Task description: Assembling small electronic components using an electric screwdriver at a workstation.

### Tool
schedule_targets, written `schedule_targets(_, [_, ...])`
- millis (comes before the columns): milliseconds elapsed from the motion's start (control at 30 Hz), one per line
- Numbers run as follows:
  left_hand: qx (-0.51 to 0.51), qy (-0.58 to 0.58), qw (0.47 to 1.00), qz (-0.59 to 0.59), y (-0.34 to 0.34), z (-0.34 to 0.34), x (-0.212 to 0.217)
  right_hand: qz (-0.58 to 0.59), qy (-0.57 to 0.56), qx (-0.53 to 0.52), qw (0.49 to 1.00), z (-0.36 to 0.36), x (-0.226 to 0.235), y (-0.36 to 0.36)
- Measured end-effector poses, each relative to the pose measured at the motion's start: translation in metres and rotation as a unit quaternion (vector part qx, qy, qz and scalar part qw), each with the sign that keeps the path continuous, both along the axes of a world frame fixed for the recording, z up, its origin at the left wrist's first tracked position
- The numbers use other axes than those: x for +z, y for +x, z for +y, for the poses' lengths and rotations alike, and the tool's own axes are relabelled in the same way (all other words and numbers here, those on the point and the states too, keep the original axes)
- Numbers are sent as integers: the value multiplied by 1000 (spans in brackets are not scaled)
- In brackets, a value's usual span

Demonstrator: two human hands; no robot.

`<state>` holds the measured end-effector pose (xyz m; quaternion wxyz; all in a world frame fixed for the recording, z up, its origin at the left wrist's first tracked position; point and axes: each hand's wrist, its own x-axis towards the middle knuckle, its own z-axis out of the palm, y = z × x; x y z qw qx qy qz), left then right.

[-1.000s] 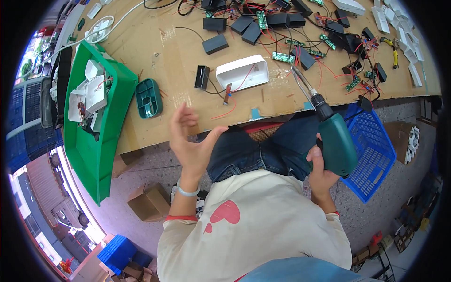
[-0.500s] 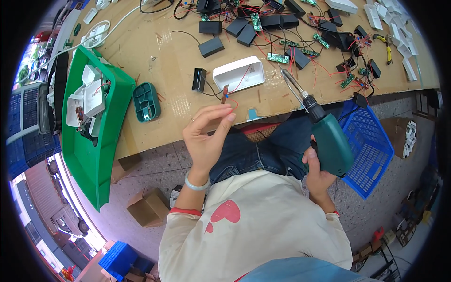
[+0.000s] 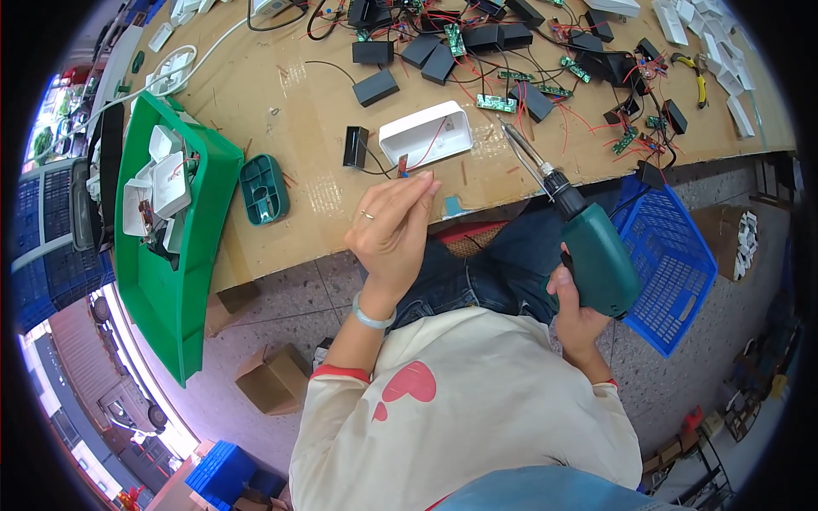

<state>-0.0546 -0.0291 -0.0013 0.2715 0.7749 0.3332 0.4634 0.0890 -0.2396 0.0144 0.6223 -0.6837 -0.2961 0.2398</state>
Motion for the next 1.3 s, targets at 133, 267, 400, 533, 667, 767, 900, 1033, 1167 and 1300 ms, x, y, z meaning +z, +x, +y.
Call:
schedule_targets(133, [5,56,998,31,6,0,4,3,-11,8,1000,-3,-2,2])
schedule_targets(267, [14,57,998,29,14,-3,4,-7,1,15,1000,-2,-5,4])
schedule_targets(400, [-5,82,994,77,18,1,1,-59,-1,35,998,-6,-14,8])
schedule_targets(533, [-1,126,984,128,21,2,14,42,-42,6,998,-4,0,0])
schedule_targets(667, [44,199,954,221,32,9,26,-5,-70,23,997,-3,-3,-1])
schedule_targets(767, [79,229,938,248,38,24,11,-20,-81,35,996,6,-5,-4])
schedule_targets(900, [93,230,942,227,42,26,3,-51,-74,40,995,21,-2,-4])
schedule_targets(1033, [89,236,938,237,44,26,0,-79,-71,45,993,34,3,-2])
schedule_targets(1167, [92,218,944,230,46,27,-1,-98,-76,55,991,37,0,-1])
schedule_targets(1300, [95,212,944,234,47,27,-1,-88,-71,55,992,40,-2,-1])
